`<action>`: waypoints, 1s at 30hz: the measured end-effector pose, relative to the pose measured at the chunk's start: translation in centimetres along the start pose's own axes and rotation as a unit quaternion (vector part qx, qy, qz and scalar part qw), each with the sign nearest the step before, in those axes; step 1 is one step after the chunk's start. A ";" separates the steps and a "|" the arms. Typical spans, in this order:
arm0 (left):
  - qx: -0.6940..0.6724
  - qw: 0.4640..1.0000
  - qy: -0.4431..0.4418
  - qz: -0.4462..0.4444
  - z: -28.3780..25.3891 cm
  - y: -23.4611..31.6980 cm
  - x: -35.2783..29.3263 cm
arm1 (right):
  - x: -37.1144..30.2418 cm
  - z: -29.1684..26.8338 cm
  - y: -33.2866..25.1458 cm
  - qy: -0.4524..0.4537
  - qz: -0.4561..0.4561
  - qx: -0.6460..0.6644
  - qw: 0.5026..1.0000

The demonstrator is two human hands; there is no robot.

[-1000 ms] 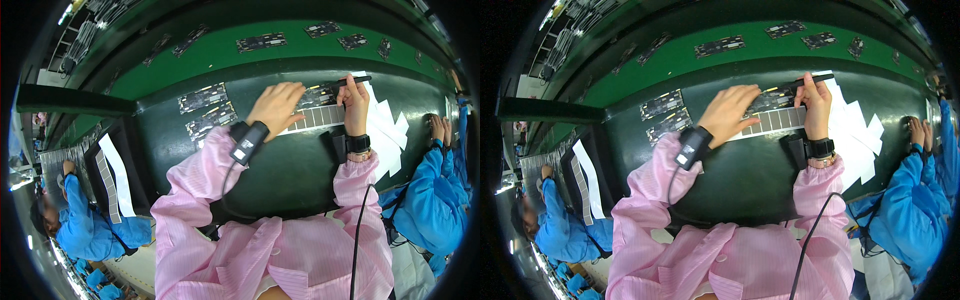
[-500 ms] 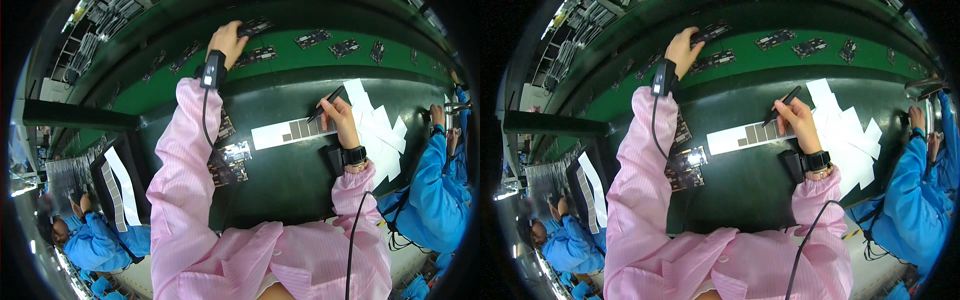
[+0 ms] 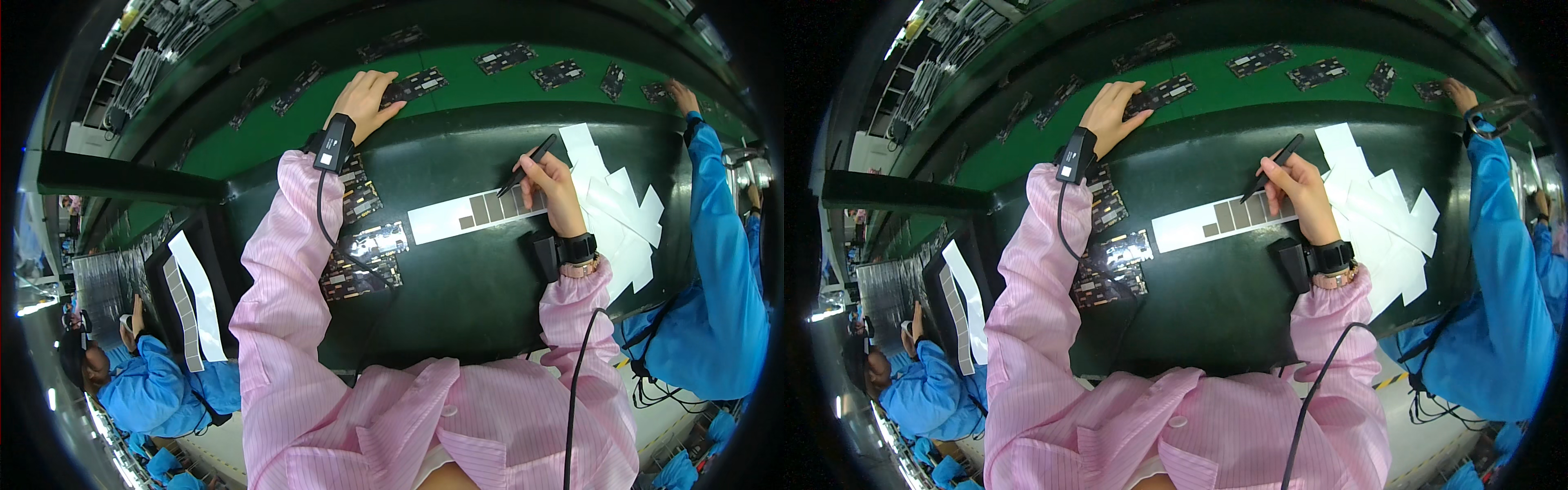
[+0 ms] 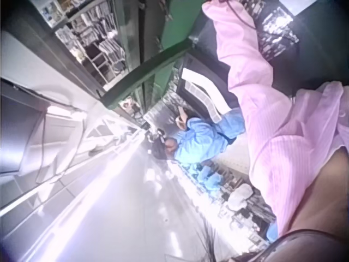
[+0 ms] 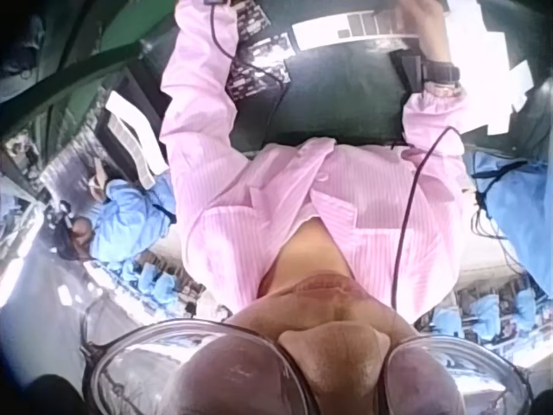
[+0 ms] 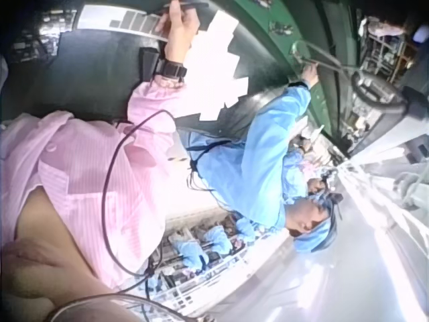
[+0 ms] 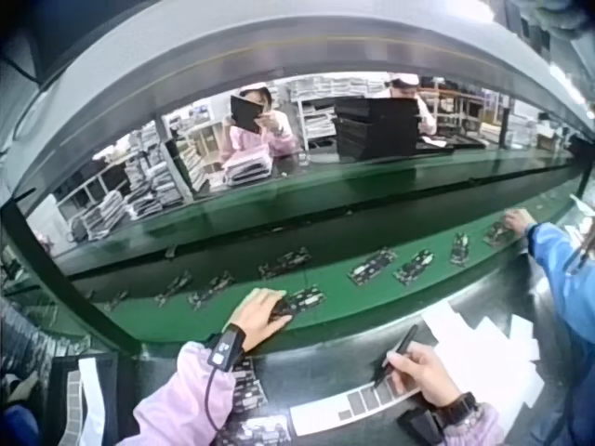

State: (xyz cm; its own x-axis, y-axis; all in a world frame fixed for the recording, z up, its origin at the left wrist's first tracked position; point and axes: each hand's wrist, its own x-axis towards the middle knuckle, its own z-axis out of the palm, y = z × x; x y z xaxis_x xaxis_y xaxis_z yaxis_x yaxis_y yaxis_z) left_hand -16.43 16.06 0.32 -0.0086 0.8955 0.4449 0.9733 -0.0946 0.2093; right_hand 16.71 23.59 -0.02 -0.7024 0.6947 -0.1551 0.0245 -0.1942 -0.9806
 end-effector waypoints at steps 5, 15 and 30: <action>-0.073 0.997 0.016 -0.016 -1.9 5.8 -1.6 | -0.3 0.1 0.1 0.000 0.009 0.010 1.000; -0.077 0.995 -0.049 -0.043 -3.6 12.9 -6.8 | -0.8 0.4 0.1 0.007 0.013 -0.023 1.000; -0.059 0.990 -0.030 -0.127 -8.1 8.5 -16.8 | -1.7 0.4 0.2 0.003 0.023 -0.034 0.999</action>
State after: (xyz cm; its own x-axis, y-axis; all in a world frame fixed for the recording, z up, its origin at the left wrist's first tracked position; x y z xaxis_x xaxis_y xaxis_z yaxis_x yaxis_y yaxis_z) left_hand -9.88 -3.31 1.67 -0.2324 0.9210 0.3128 0.9082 0.0904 0.4087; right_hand 17.64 22.16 0.13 -0.6950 0.6905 -0.2005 0.1044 -0.1789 -0.9783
